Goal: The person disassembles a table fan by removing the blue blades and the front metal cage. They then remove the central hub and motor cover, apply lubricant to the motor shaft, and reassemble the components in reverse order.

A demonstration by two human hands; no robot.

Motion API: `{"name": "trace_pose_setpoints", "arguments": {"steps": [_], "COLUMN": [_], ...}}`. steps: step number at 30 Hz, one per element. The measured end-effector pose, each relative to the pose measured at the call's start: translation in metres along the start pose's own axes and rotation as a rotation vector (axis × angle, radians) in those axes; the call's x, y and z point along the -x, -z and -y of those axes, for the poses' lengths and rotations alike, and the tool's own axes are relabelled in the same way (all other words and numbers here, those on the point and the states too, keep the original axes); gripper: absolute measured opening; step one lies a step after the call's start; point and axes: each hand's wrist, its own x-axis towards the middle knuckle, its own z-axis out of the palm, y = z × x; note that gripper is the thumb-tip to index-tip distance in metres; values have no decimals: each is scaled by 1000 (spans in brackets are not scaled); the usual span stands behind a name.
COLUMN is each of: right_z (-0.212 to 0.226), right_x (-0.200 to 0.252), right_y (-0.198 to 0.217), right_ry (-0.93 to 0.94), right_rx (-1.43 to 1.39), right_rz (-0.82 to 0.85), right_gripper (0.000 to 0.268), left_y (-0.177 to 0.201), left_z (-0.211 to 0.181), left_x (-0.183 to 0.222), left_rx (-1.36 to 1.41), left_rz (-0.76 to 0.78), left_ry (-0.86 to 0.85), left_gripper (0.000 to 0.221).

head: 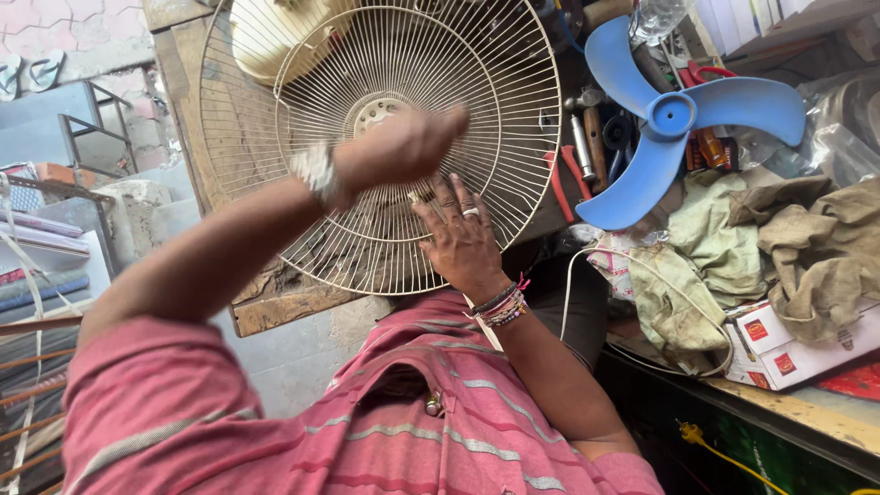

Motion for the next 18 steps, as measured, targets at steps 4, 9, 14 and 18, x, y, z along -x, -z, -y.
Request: {"name": "trace_pose_setpoints", "arguments": {"steps": [4, 9, 14, 18], "right_z": [-6, -24, -32, -32], "right_x": [-2, -6, -5, -6], "right_y": [7, 9, -2, -7], "right_ry": [-12, -73, -63, -69], "right_rx": [-30, -96, -120, -111], "right_rz": [-25, 37, 52, 52], "right_gripper": [71, 66, 67, 81], "left_y": [60, 71, 31, -14], "left_z": [64, 33, -38, -61], "left_x": [-32, 45, 61, 34], "left_rx": [-63, -312, -242, -451], "left_rz": [-5, 76, 223, 174], "left_ry": [601, 345, 505, 86], "left_gripper": [21, 20, 15, 17]}}
